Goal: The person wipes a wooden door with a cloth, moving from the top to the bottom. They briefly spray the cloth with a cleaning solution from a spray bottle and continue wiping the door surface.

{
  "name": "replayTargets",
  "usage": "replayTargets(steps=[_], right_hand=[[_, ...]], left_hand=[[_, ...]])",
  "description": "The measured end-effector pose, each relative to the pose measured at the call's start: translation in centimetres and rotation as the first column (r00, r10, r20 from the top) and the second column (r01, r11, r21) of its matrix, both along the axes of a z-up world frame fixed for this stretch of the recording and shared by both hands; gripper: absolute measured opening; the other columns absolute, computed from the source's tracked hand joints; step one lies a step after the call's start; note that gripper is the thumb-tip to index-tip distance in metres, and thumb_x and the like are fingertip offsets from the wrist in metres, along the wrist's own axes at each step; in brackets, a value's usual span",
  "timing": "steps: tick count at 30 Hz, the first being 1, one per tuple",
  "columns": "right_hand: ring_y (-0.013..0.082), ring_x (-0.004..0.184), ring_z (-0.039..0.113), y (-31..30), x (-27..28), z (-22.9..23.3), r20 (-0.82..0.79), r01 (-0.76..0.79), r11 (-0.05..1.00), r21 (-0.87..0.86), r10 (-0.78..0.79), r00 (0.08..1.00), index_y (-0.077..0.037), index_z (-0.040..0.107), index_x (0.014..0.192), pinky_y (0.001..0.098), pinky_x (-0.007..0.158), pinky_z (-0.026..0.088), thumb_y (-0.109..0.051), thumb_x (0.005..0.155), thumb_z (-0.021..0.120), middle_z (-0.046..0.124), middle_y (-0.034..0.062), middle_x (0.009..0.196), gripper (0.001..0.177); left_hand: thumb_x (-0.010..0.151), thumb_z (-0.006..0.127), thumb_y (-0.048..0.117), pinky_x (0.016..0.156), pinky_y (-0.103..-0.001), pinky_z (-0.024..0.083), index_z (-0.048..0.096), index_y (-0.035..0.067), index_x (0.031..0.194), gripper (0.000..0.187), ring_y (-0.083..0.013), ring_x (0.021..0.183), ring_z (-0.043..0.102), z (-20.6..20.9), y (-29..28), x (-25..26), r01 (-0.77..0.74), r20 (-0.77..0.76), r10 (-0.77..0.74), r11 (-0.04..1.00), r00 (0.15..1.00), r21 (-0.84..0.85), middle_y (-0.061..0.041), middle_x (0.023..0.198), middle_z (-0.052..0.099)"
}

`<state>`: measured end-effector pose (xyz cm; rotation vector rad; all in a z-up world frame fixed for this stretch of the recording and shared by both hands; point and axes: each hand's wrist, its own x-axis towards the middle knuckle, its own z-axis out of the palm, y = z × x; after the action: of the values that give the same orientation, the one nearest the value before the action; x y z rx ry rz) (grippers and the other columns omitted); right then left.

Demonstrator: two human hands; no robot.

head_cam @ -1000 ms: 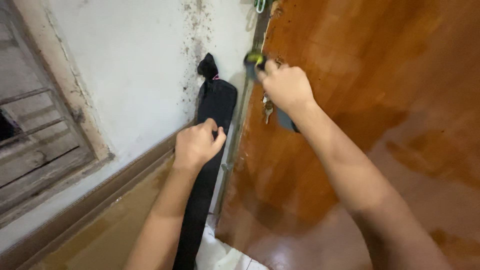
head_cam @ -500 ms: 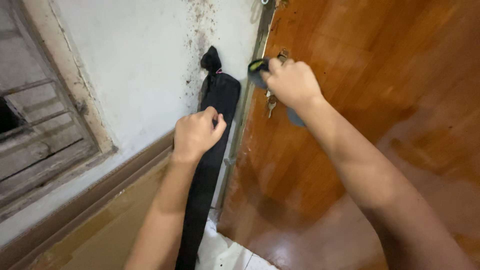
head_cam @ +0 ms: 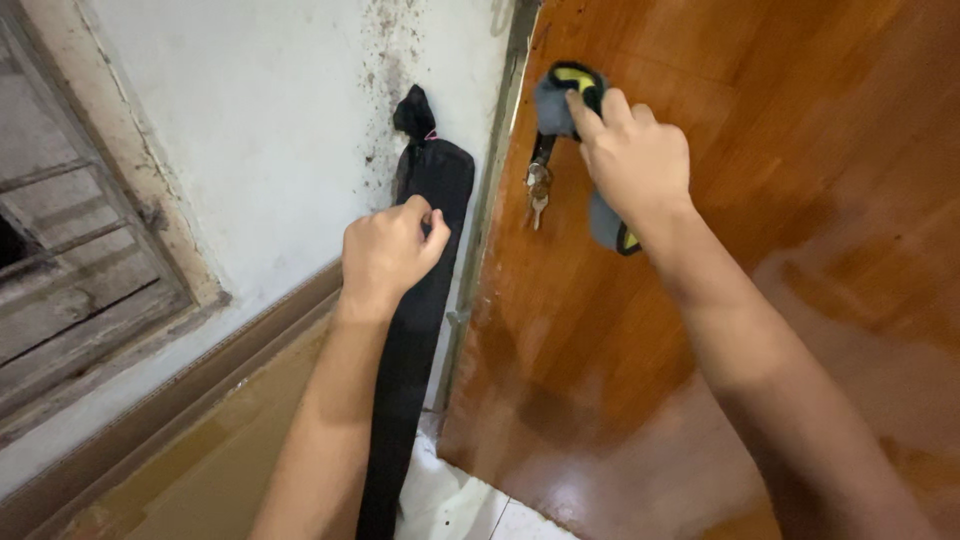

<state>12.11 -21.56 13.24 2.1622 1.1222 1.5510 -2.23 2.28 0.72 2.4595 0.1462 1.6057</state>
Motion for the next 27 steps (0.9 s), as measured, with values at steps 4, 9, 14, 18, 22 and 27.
replayTargets(steps=[4,9,14,18,22,27], right_hand=[[0.0218,0.079,0.068,-1.0,-0.7,-1.6,-0.016,0.015,1.0,0.025,-0.015,1.0,-0.02,0.067,0.138,0.0364,0.053,0.056,-0.027,0.089,0.071,0.062,0.0051,0.098,0.05],[0.0213,0.073,0.068,-2.3,-1.3,-6.5,-0.087,0.047,0.997,-0.058,-0.052,0.995,-0.019,0.069,0.132,0.037,0.05,0.057,-0.03,0.088,0.07,0.062,0.0045,0.089,0.046],[0.0212,0.07,0.067,-4.3,-1.2,-10.5,-0.121,0.039,0.994,-0.1,-0.051,0.991,-0.02,0.071,0.126,0.0365,0.051,0.057,-0.028,0.089,0.067,0.062,0.0031,0.085,0.037],[0.0206,0.07,0.068,-3.9,-0.4,-13.9,-0.186,-0.009,0.943,-0.333,-0.057,0.981,-0.021,0.07,0.121,0.0347,0.049,0.057,-0.022,0.084,0.063,0.064,0.0023,0.087,0.038],[0.0208,0.068,0.068,-2.3,-0.2,-17.5,-0.204,-0.052,0.917,-0.395,-0.032,0.978,-0.019,0.069,0.126,0.0329,0.049,0.057,-0.016,0.086,0.059,0.063,0.0028,0.085,0.041],[0.0188,0.068,0.066,2.3,-0.2,-19.1,-0.107,0.046,0.957,-0.286,-0.08,0.991,-0.014,0.064,0.133,0.0295,0.047,0.055,-0.016,0.087,0.058,0.06,0.0046,0.089,0.046]], left_hand=[[0.091,0.071,0.027,0.05,-0.044,0.052,0.066,0.013,0.071,0.025,-0.0318,0.051,0.065,0.5,0.3,-0.1,0.003,0.002,-0.003,1.0,1.0,-0.012,-0.008,0.056,0.065],[0.09,0.07,0.027,0.05,-0.043,0.052,0.067,0.013,0.072,0.023,-0.0311,0.05,0.065,0.2,0.4,-0.3,-0.008,-0.023,0.007,1.0,1.0,-0.031,-0.008,0.056,0.064],[0.09,0.069,0.027,0.051,-0.045,0.052,0.066,0.012,0.07,0.025,-0.032,0.053,0.066,-0.6,0.6,-0.5,0.001,-0.037,-0.002,1.0,0.999,-0.03,-0.009,0.058,0.066],[0.091,0.069,0.027,0.053,-0.046,0.054,0.067,0.012,0.073,0.023,-0.0337,0.054,0.066,-1.7,0.3,-0.7,0.01,-0.061,-0.012,0.999,0.998,-0.04,-0.011,0.06,0.067],[0.091,0.068,0.028,0.053,-0.047,0.054,0.067,0.013,0.072,0.024,-0.0346,0.055,0.067,-2.4,0.1,-1.2,0.035,-0.072,-0.037,0.999,0.997,-0.032,-0.011,0.061,0.067],[0.09,0.068,0.028,0.053,-0.047,0.054,0.068,0.013,0.075,0.022,-0.0339,0.055,0.067,-2.8,1.3,-2.1,0.002,-0.116,-0.005,0.999,0.993,-0.033,-0.01,0.063,0.068]])
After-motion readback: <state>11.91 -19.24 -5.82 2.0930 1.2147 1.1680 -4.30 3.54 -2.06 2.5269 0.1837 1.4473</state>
